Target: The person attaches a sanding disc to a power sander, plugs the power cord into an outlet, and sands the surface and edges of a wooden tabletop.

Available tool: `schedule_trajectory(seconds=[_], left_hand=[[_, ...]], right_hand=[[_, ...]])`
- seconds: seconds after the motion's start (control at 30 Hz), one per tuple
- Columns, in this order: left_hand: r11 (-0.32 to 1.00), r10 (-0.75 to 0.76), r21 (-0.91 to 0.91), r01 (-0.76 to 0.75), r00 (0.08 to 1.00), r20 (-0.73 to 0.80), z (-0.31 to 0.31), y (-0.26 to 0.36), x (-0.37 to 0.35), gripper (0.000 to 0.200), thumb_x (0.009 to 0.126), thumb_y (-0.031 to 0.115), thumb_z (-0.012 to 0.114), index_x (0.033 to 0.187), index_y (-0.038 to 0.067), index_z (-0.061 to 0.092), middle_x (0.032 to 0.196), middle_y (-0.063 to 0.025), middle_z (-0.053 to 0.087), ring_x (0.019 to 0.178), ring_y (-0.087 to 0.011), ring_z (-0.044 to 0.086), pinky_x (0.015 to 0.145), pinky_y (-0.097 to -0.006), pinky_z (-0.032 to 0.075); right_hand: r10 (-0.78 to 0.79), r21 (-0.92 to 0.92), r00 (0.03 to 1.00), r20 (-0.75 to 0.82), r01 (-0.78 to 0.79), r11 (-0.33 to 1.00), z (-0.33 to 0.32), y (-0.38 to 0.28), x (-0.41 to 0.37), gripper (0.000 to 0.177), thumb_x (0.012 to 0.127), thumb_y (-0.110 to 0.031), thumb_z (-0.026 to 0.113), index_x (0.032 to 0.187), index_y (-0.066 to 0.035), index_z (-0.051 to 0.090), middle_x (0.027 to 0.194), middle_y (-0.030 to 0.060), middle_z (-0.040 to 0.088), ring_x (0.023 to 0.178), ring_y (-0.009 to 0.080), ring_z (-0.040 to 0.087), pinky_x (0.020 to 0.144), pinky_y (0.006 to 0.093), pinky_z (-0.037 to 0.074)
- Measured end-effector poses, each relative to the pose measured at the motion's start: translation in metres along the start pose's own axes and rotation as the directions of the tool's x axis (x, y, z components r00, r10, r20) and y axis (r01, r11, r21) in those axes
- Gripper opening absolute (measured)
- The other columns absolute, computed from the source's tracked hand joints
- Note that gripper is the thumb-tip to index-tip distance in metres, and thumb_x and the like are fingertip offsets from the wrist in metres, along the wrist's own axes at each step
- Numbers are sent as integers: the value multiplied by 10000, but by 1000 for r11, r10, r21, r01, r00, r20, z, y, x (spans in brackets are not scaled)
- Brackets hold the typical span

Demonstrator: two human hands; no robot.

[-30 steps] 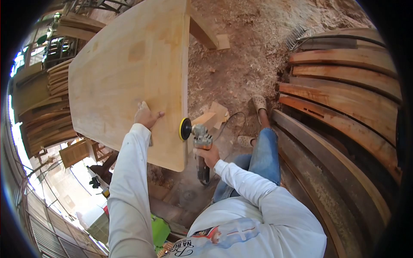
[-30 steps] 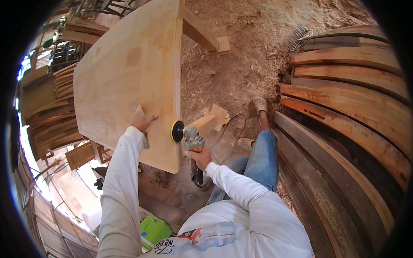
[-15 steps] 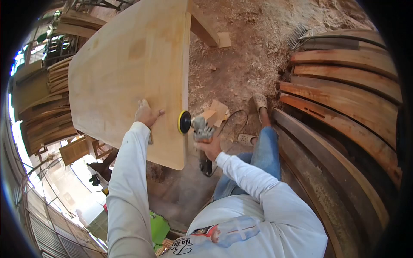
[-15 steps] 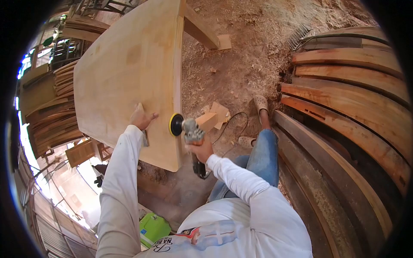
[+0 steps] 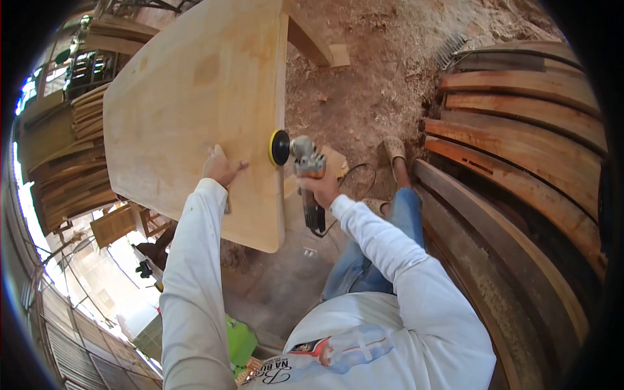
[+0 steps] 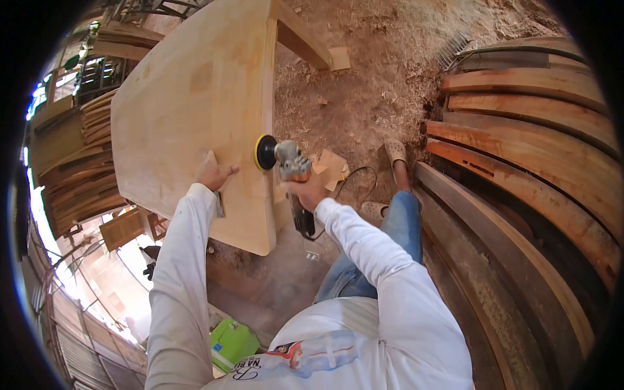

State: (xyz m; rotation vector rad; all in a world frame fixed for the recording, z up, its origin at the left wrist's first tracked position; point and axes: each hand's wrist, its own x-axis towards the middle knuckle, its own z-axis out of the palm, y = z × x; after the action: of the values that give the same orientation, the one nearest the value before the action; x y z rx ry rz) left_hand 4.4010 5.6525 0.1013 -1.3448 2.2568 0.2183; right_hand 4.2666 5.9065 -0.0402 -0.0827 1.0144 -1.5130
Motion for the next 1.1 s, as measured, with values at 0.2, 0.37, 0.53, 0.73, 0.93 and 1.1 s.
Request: schedule_trajectory(seconds=[0.2, 0.37, 0.53, 0.73, 0.93, 1.1], left_hand=[[1000, -9, -1, 9, 1000, -18, -1, 3, -2, 896, 798, 490, 855, 1357, -105, 485, 1374, -310, 548, 1277, -452, 551, 1068, -476, 468], [999, 15, -40, -15, 1000, 9, -5, 3, -3, 920, 794, 500, 850, 1360, -112, 461, 1401, -332, 527, 1317, -451, 526, 1071, -467, 477], [1000, 8, 11, -8, 1000, -4, 4, -5, 3, 947, 797, 525, 838, 1358, -127, 443, 1443, -359, 488, 1344, -464, 507, 1079, -468, 478], [998, -70, 1, 70, 996, 54, -6, 8, -3, 960, 806, 520, 832, 1376, -137, 426, 1460, -375, 464, 1373, -476, 476, 1101, -476, 460], [1000, 2, 22, -3, 999, 34, -4, 2, 2, 935, 805, 489, 844, 1363, -134, 427, 1458, -377, 460, 1351, -481, 494, 1093, -477, 466], [999, -39, -23, 41, 996, 84, -12, 10, -3, 940, 804, 481, 847, 1356, -151, 422, 1463, -381, 456, 1383, -473, 465, 1110, -475, 451]], right_hand=[[50, 53, 998, -45, -48, 997, 9, 16, -41, 330, 775, -106, 823, 1085, -78, 714, 932, 11, 705, 808, 124, 670, 723, 326, 563], [185, 69, 983, -2, -185, 980, 13, 90, -112, 407, 755, -138, 832, 1131, -75, 691, 1007, 22, 717, 894, 139, 676, 802, 325, 555], [213, -80, 976, -55, -217, 973, 12, 98, -123, 502, 743, -227, 849, 1176, -60, 656, 1046, 49, 718, 930, 167, 673, 846, 345, 547], [70, 116, 997, 28, -73, 991, 1, 35, -38, 369, 795, -140, 798, 1133, -62, 671, 962, 32, 701, 824, 142, 673, 720, 338, 562], [113, 69, 994, -11, -112, 991, -4, -5, 4, 322, 798, -120, 778, 1100, -58, 683, 907, 29, 697, 759, 149, 670, 670, 332, 562], [86, 84, 995, -48, -81, 993, 6, 50, -52, 348, 772, -126, 803, 1098, -70, 697, 944, 29, 711, 819, 157, 686, 722, 337, 570]])
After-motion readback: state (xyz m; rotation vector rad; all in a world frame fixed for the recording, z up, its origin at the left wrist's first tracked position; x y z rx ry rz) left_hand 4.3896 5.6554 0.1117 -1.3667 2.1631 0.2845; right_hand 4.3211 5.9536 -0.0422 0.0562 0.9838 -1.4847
